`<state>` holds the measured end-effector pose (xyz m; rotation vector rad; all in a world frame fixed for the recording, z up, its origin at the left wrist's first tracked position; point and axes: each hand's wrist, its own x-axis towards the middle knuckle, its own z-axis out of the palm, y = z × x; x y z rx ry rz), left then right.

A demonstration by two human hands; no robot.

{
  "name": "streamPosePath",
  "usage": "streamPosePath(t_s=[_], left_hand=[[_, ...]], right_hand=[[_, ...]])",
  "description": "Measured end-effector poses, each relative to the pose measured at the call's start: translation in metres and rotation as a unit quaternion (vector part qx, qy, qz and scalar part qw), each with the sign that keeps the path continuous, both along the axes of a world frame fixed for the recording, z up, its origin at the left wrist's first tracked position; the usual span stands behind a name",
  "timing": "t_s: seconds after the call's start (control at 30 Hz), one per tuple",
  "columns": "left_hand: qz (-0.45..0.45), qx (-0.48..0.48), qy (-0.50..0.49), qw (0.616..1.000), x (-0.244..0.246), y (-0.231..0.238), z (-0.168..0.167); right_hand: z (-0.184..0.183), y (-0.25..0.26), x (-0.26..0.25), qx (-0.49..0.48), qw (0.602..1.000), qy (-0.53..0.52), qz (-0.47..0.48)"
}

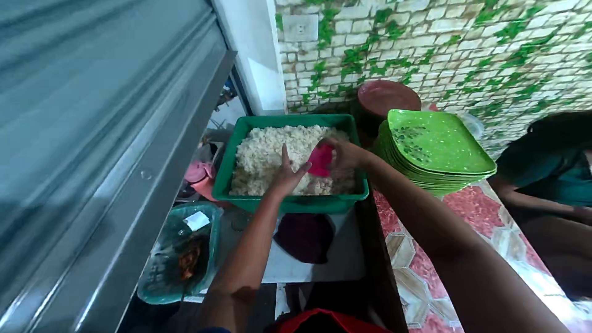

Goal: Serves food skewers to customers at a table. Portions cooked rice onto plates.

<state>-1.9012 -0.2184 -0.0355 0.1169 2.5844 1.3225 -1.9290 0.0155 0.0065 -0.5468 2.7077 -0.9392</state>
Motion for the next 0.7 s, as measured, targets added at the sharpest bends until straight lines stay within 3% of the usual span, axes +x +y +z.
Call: streamPosePath(t_s=[0.13, 0.23, 0.4, 0.6, 0.7], left_hand=[[0.045, -0.146, 0.169, 0.974, 0.012, -0.009, -0.027], [0.035, -0.217, 0.221, 0.95, 0.007, -0.006, -0.054], [0.03, -0.248, 0.264, 0.932, 0.006, -0.003, -0.06], [0.036, -0.251, 0.291, 0.923, 0.002, -0.004, -0.066], [0.038, -0.244, 0.296, 0.923, 0.0, -0.004, -0.066]], right_hand=[[-0.026, -0.002, -0.025, 0.212, 0.973, 0.026, -0.084], [-0.054, -0.011, -0.029, 0.259, 0.963, 0.008, -0.072], [-0.057, -0.023, -0.022, 0.272, 0.959, -0.07, -0.035], [-0.075, -0.039, 0.006, 0.191, 0.977, -0.064, 0.064], [-0.062, -0.046, 0.006, 0.16, 0.977, -0.116, 0.081]])
